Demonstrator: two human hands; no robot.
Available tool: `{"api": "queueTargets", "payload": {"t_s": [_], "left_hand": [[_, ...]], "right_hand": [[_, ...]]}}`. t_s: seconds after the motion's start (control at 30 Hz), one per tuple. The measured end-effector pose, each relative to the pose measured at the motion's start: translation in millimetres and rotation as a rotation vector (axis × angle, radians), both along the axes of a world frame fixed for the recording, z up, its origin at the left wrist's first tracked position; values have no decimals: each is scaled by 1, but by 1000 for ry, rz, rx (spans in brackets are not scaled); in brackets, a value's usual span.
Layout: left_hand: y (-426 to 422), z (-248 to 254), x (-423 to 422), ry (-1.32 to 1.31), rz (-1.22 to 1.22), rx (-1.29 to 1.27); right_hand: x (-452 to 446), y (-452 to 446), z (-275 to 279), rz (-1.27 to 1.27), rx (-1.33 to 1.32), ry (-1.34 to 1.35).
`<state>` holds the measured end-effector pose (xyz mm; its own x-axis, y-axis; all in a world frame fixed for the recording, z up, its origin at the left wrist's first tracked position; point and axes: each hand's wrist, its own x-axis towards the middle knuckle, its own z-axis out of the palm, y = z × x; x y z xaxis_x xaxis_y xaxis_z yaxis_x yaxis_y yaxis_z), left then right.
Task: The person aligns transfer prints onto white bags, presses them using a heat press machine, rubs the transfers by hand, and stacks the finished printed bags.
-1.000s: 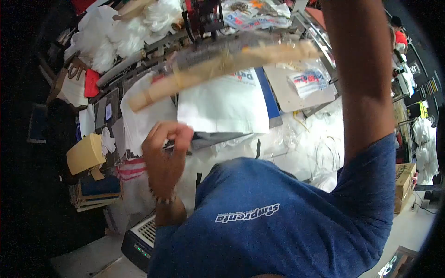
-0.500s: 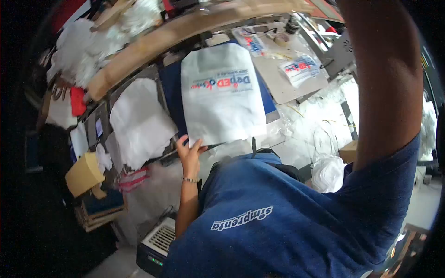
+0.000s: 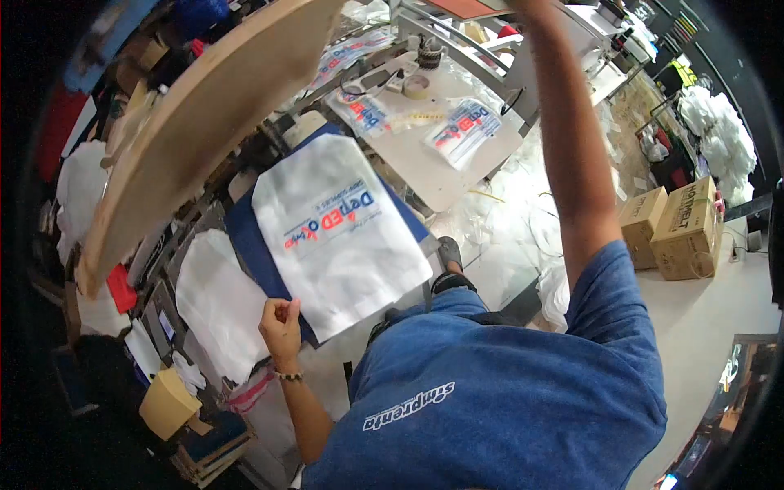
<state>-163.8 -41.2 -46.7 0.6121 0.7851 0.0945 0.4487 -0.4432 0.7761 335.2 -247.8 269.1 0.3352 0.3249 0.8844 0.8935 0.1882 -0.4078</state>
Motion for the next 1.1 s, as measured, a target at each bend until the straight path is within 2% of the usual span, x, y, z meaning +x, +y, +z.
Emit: {"api": "queueTargets", "payload": {"t_s": [0.03,0.07,0.1,0.13,0.2,0.23,0.33,0.4,0.5,0.53,0.6,0.63,0.7,0.73,0.8,0.83,0.9,0.93,1.0,1.1], "left_hand": [[-8,13,25,-7,-78,-14],[-12,21,53,-22,-157,-27],[-13,26,79,57,-281,13],[-17,33,111,50,-286,24],[-35,45,182,-7,-563,50],[-38,45,219,-4,-559,55],[-37,36,336,63,-662,31],[-31,19,412,69,-685,113],[-16,-18,523,11,-646,305],[-7,-34,554,33,-637,292],[9,-66,602,-170,-468,753],[15,-79,615,-156,-458,751],[25,-96,638,276,-372,459],[22,-82,646,284,-362,461],[15,-56,657,610,-421,406],[12,-52,659,572,-402,516],[13,-41,664,633,-468,573],[13,-37,664,686,-544,632],[22,-40,673,704,-597,576],[27,-40,672,755,-598,574]], "right_hand": [[20,-13,-41,-51,-283,145],[54,-16,-91,-207,-268,-29],[56,-20,-123,-176,-330,49],[80,-22,-162,-271,-445,122],[119,-25,-234,-206,-473,119],[133,-24,-263,-314,-577,104],[185,-7,-354,-267,-674,349],[193,4,-377,-323,-678,260],[217,39,-411,-374,-627,318],[224,51,-424,-356,-639,334],[238,72,-444,-437,-585,253],[243,77,-451,-420,-589,257],[252,87,-462,-409,-639,254],[260,91,-472,-396,-636,256],[270,92,-491,-328,-656,344],[270,92,-484,-314,-657,349],[268,88,-476,-366,-875,284],[262,87,-481,-349,-879,287],[263,96,-477,-499,-730,213],[264,96,-473,-346,-700,266]]}}
